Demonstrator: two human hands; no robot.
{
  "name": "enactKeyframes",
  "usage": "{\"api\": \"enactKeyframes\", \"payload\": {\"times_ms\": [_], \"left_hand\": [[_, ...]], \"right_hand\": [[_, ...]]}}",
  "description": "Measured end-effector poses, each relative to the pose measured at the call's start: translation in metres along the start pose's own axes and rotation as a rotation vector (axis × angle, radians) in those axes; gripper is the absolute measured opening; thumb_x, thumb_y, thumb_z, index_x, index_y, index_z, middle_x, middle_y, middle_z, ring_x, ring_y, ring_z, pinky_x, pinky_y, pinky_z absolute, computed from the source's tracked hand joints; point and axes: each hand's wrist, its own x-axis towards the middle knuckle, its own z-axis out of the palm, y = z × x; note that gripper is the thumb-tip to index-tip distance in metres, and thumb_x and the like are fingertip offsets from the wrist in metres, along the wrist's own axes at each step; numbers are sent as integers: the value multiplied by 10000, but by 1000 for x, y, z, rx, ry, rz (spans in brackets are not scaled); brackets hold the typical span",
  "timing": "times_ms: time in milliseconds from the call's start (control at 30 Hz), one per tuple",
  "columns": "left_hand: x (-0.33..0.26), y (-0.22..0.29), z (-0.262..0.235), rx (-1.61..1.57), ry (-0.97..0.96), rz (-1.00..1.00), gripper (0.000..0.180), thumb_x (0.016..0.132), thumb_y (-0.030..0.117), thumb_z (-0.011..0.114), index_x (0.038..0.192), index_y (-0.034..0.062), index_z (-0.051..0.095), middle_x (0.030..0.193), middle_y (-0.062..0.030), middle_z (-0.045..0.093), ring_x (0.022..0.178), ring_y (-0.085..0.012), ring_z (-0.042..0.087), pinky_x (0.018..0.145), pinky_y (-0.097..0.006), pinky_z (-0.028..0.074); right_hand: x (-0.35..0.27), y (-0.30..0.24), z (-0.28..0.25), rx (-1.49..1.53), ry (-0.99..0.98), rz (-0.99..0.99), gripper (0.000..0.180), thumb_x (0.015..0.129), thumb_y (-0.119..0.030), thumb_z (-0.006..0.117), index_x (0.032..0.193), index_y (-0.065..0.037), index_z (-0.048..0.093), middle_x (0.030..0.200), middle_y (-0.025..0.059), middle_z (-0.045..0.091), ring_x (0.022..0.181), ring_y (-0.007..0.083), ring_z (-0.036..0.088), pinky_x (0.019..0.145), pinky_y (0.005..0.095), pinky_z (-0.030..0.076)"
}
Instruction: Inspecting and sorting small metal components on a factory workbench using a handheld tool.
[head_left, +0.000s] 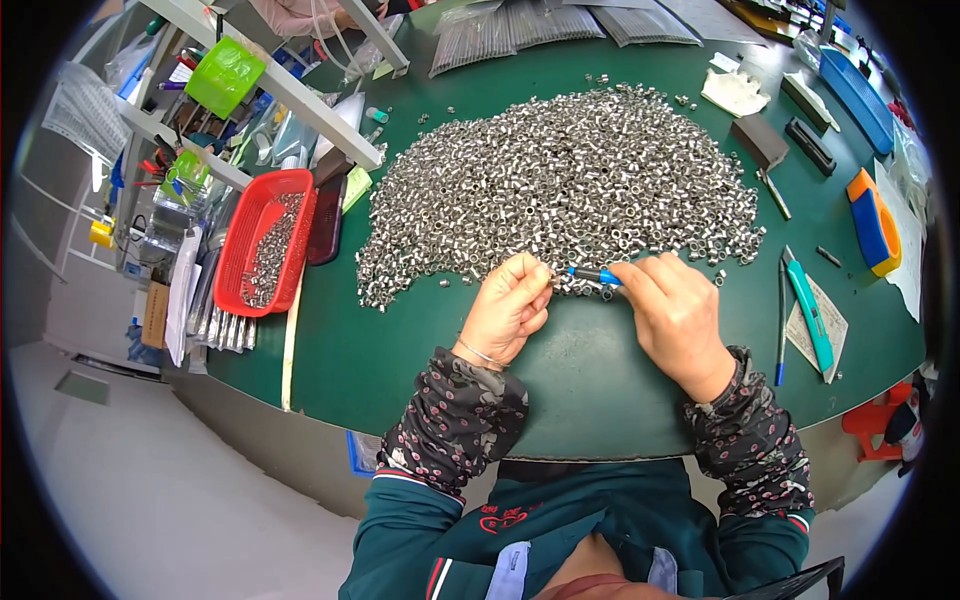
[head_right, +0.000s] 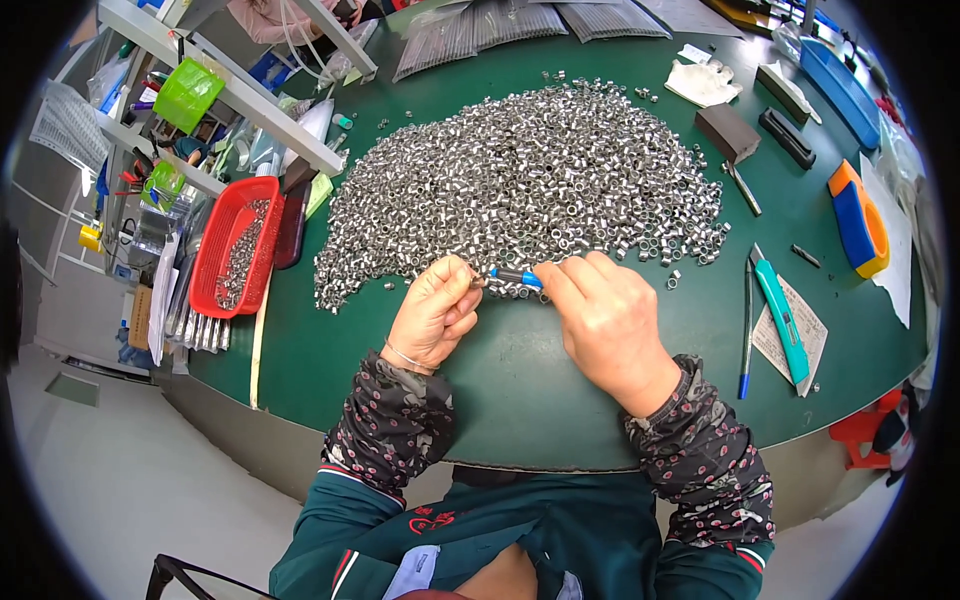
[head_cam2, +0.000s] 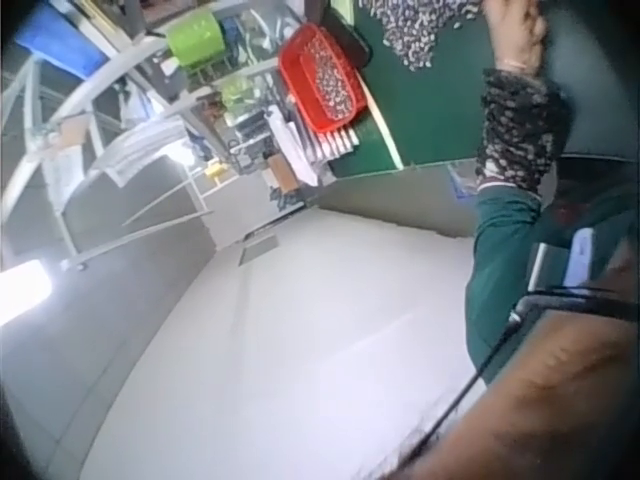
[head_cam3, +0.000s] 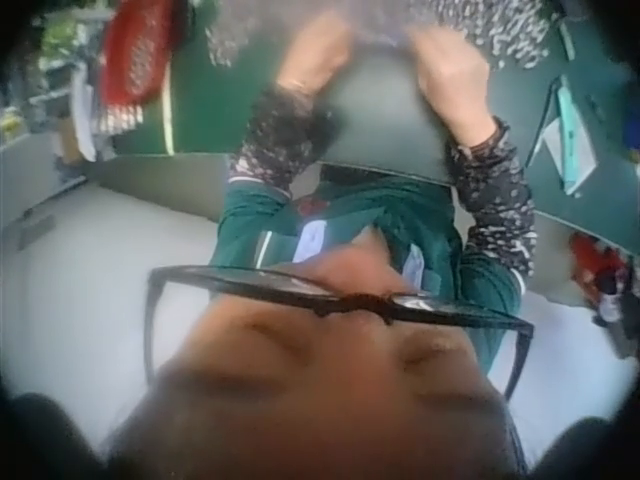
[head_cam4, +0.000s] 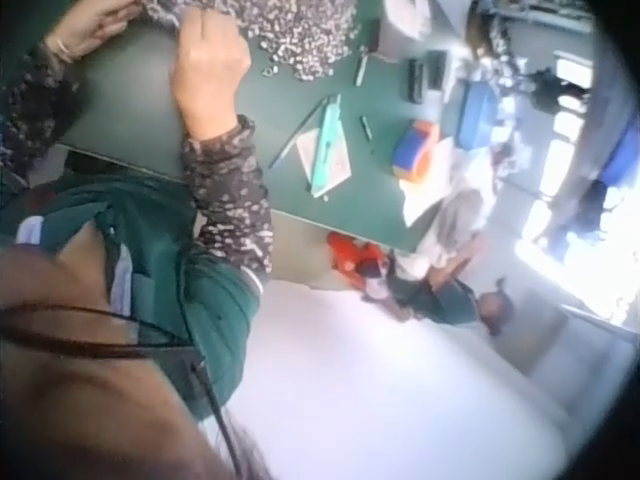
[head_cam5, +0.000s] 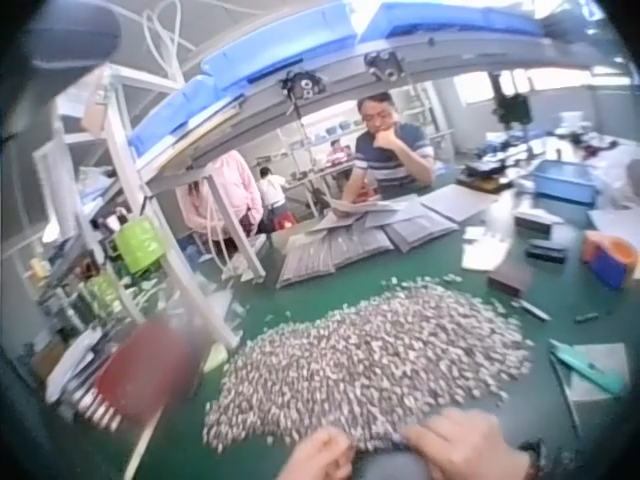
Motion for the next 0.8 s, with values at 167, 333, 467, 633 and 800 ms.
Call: {"api": "enactKeyframes", "payload": {"times_ms": [167, 333, 467, 633, 800], "left_hand": [[1, -3, 0, -10, 2, 9, 134, 871, 142, 491, 763, 65, 471, 596, 16, 419, 419, -9, 280, 347, -148, 212], [0, -1, 2, -5, 3, 58, 136, 872, 141, 489, 760, 66, 469, 589, 17, 408, 418, -10, 277, 347, -151, 210], [1, -3, -2, -15, -24, 19, 130, 872, 141, 490, 770, 61, 475, 587, 16, 407, 418, -11, 277, 346, -152, 209], [0, -3, 3, 29, 39, 48, 139, 872, 141, 489, 760, 64, 463, 597, 12, 413, 417, -12, 275, 348, -153, 208], [0, 0, 2, -9, -41, 21, 137, 872, 138, 489, 759, 65, 464, 603, 10, 422, 417, -11, 273, 347, -152, 206]], "right_hand": [[-2, -9, -4, -46, -13, -73, 244, 602, -19, 547, 844, -25, 579, 661, 33, 503, 566, 166, 491, 461, 274, 399], [-1, 0, -1, 8, -65, -79, 270, 597, -19, 552, 865, -19, 582, 654, 32, 494, 553, 160, 483, 456, 270, 396], [1, -2, 0, -13, 43, -16, 236, 608, 1, 570, 842, -22, 587, 655, 40, 507, 552, 173, 486, 455, 282, 391], [-2, -6, -3, 0, 18, -75, 239, 601, -10, 558, 838, -30, 583, 652, 32, 504, 560, 164, 486, 460, 282, 398], [-1, 5, -2, 21, 33, -7, 226, 624, 5, 599, 848, -26, 594, 669, 44, 532, 552, 177, 497, 463, 289, 397]]}}
